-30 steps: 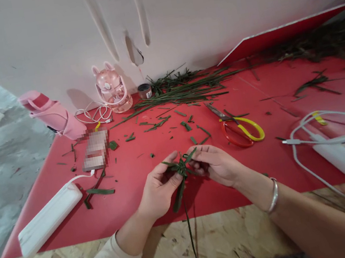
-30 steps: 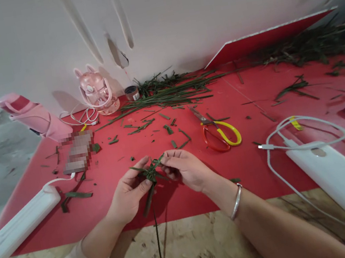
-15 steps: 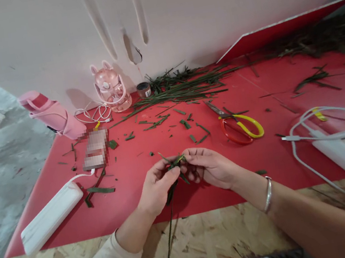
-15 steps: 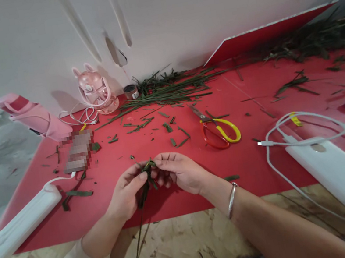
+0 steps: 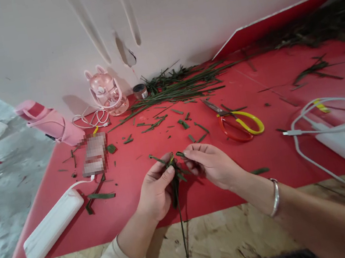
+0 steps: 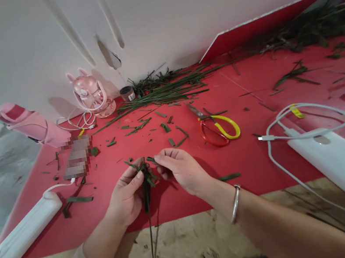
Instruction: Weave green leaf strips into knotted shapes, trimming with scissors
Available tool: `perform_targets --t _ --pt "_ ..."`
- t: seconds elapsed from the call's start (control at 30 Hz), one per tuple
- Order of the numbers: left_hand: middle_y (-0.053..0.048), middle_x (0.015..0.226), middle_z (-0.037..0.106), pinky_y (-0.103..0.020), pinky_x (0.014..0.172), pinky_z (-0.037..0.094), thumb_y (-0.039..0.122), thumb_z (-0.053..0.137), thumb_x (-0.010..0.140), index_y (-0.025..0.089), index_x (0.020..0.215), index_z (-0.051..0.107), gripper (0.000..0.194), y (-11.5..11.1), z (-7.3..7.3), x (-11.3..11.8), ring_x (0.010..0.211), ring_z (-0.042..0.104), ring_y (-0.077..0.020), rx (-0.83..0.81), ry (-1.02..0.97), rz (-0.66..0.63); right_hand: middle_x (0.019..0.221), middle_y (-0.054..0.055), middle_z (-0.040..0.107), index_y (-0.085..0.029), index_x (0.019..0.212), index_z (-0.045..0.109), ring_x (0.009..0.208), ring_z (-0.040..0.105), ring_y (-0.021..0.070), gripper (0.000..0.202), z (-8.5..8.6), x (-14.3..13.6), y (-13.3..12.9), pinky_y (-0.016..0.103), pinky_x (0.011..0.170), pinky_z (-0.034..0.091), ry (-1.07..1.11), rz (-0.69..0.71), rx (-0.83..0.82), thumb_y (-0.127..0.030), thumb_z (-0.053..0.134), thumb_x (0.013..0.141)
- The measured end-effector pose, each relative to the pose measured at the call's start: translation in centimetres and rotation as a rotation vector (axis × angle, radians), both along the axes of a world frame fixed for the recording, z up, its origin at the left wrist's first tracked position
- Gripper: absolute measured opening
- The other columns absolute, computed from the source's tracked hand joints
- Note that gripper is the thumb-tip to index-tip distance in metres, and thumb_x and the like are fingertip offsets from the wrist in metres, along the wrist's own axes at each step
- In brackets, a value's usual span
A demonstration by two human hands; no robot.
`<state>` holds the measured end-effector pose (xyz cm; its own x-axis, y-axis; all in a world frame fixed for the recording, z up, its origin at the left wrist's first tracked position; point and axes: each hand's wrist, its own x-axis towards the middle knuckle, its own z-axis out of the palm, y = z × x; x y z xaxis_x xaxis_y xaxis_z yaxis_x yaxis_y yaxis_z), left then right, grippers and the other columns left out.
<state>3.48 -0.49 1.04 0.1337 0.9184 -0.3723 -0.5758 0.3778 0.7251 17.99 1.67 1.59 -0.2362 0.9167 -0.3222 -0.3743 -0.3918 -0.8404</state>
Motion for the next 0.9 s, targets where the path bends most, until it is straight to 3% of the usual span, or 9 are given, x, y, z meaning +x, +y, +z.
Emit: perform_targets --t 0.3,0.5,0.7,0.9 --pt "-0.001 0.088 0.070 -0.027 0.082 0.046 0.014 0.074 0.058 0.021 0.089 0.067 0.032 -0.3 -0.4 0.3 0.081 0.063 -0.0124 0.061 0.032 0.024 0.049 -0.004 0.050 -0.016 0.057 0.050 0.043 0.041 0.0051 0.024 -0.3 -0.2 -0.1 0.019 0.042 0.029 -0.032 0.021 0.015 -0.034 0.062 0.069" --pt "-0.001 0.094 0.068 -0.028 0.085 0.045 0.016 0.072 0.062 0.022 0.097 0.066 0.036 -0.4 -1.0 0.1 0.087 0.060 -0.0131 0.154 0.146 0.000 0.048 -0.005 0.048 -0.017 0.058 0.050 0.041 0.039 0.0048 0.024 -0.4 -0.3 -0.1 0.019 0.041 0.029 -0.139 0.017 0.059 -0.035 0.060 0.070" --pt "-0.005 0.098 0.065 -0.032 0.089 0.042 0.020 0.069 0.065 0.019 0.100 0.065 0.035 -0.5 -0.3 -0.1 0.095 0.057 -0.0178 0.293 0.487 -0.023 0.044 -0.006 0.043 -0.018 0.061 0.051 0.038 0.035 0.0055 0.018 -0.4 0.0 -0.2 0.020 0.038 0.027 -0.315 0.051 0.184 -0.031 0.057 0.072" --pt "-0.007 0.100 0.062 -0.031 0.088 0.041 0.020 0.061 0.072 0.022 0.102 0.064 0.030 -0.5 0.3 -0.5 0.095 0.056 -0.0185 0.576 0.823 -0.075 0.044 -0.006 0.043 -0.017 0.058 0.050 0.040 0.038 0.0056 0.018 -0.2 0.0 -0.1 0.020 0.039 0.028 -0.305 0.061 0.141 -0.029 0.058 0.069"
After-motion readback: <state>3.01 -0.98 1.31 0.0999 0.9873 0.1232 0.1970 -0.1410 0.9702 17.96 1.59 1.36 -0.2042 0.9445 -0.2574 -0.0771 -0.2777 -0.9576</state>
